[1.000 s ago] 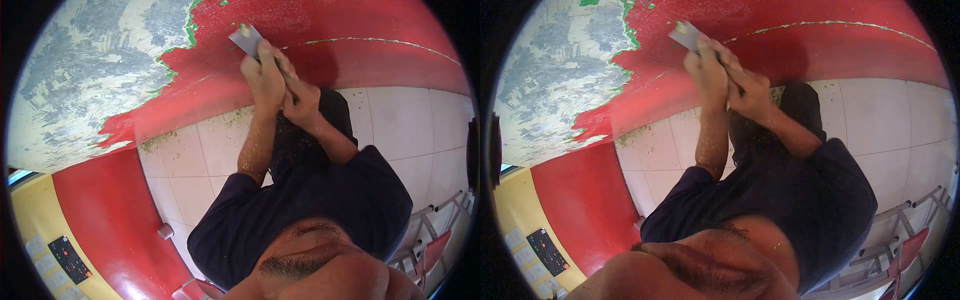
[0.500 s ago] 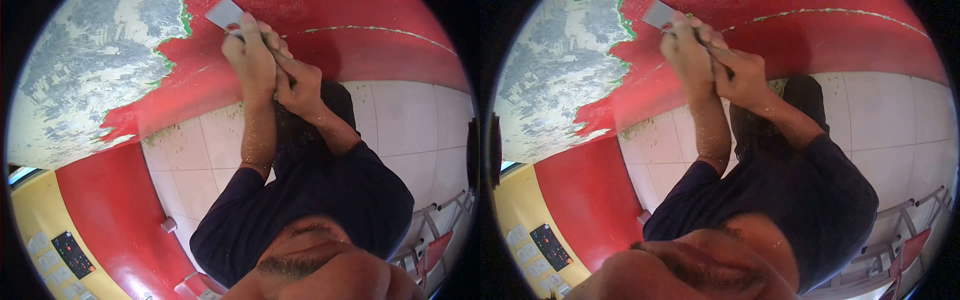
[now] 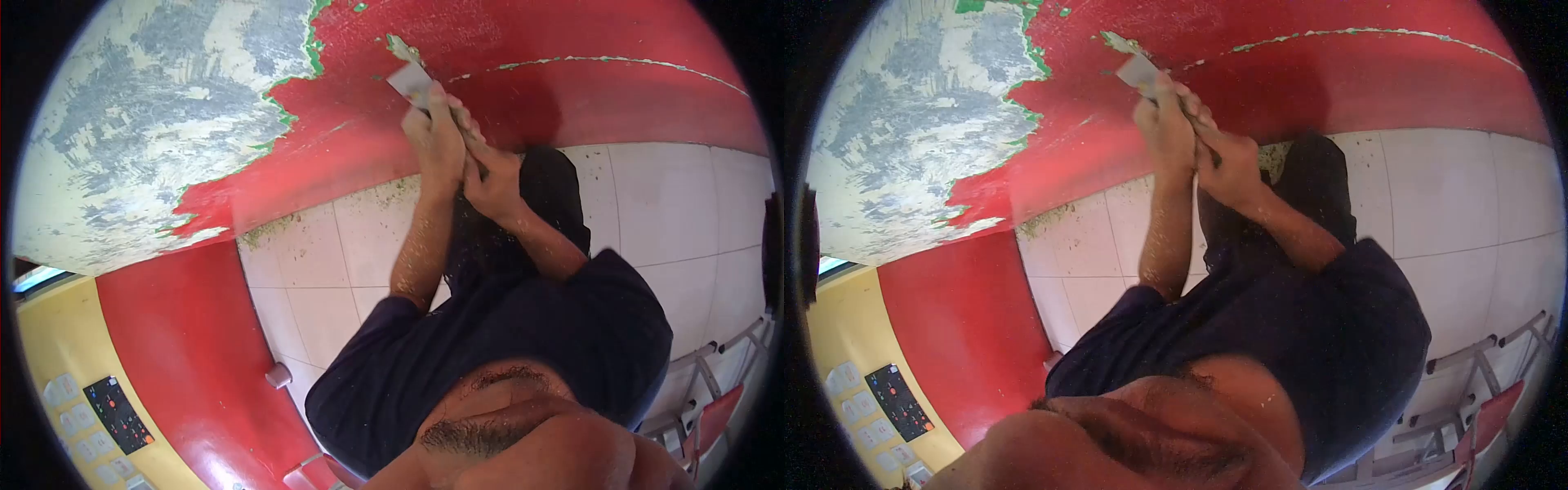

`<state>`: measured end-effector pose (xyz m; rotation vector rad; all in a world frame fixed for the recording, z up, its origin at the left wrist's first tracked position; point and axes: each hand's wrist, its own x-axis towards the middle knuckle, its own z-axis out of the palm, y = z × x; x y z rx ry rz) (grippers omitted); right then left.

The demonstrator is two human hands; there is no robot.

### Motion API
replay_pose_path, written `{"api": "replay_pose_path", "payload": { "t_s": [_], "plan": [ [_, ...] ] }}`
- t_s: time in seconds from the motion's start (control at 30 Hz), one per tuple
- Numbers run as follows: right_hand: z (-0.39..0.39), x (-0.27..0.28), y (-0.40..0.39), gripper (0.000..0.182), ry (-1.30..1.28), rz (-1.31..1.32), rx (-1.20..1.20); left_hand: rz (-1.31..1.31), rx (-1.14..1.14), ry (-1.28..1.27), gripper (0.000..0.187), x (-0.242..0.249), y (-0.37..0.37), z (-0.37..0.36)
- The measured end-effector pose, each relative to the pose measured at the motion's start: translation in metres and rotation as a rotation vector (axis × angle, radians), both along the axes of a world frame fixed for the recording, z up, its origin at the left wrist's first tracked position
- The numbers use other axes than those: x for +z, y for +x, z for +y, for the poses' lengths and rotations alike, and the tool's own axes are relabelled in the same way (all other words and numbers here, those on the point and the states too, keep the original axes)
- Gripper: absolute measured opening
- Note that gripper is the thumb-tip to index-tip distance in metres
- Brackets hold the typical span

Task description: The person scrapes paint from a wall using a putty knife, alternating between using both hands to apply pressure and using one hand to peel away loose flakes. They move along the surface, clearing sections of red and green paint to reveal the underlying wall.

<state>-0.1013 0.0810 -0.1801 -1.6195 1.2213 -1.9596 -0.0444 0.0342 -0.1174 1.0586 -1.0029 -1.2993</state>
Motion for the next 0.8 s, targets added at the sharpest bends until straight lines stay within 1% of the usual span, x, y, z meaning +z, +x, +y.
{"api": "replay_pose_path", "payload": {
  "t_s": [0.07, 0.1, 0.13, 0.23, 0.27, 0.33, 0.37, 0.43, 0.5, 0.53, 0.6, 0.63, 0.67, 0.73, 0.8],
  "plan": [
    [-0.009, 0.008, -0.006, 0.032, 0.062, -0.017, 0.042, -0.04, 0.017, -0.088, 0.037, 0.006, -0.002, -0.011],
    [-0.008, 0.017, -0.006, 0.031, 0.115, -0.025, 0.074, -0.06, 0.037, -0.11, 0.038, 0.02, -0.003, -0.009],
    [-0.019, 0.025, -0.005, 0.034, -0.031, -0.005, 0.035, 0.003, 0.055, -0.14, 0.04, 0.045, -0.007, -0.011],
    [-0.02, 0.041, -0.007, 0.034, 0.023, -0.033, 0.103, 0.006, 0.018, -0.197, 0.041, 0.057, -0.005, -0.014],
    [-0.012, 0.035, -0.007, 0.034, 0.058, -0.043, 0.106, -0.077, -0.005, -0.152, 0.039, 0.043, -0.001, -0.008],
    [0.006, 0.017, -0.01, 0.034, 0.12, -0.05, 0.111, 0.027, 0.031, -0.041, 0.036, 0.011, -0.005, -0.002],
    [0.0, 0.015, -0.013, 0.032, 0.104, -0.042, 0.102, 0.075, 0.057, 0.025, 0.034, -0.001, -0.006, -0.001],
    [-0.003, 0.02, -0.014, 0.03, 0.108, -0.037, 0.1, 0.03, 0.018, -0.024, 0.033, 0.026, -0.004, 0.002],
    [-0.01, 0.025, -0.005, 0.03, 0.015, -0.069, 0.084, 0.003, -0.008, -0.109, 0.033, 0.051, -0.002, -0.005],
    [-0.013, 0.027, -0.001, 0.03, -0.035, -0.09, 0.08, -0.027, -0.013, -0.144, 0.033, 0.042, 0.001, -0.007],
    [0.001, 0.004, 0.001, 0.031, 0.021, -0.099, 0.057, -0.003, -0.016, -0.031, 0.033, 0.006, 0.003, 0.003],
    [0.004, 0.0, 0.001, 0.031, 0.046, -0.103, 0.039, 0.01, -0.024, 0.023, 0.034, 0.001, 0.001, 0.004],
    [-0.003, -0.002, -0.002, 0.032, 0.049, -0.097, 0.056, 0.065, -0.033, -0.018, 0.035, 0.0, 0.0, -0.002],
    [-0.004, 0.012, -0.007, 0.033, 0.096, -0.088, 0.106, 0.176, -0.032, -0.061, 0.037, 0.013, -0.001, -0.001],
    [-0.013, 0.035, -0.006, 0.035, 0.138, -0.109, 0.167, 0.097, -0.03, -0.15, 0.038, 0.043, -0.001, -0.01]
  ]
}}
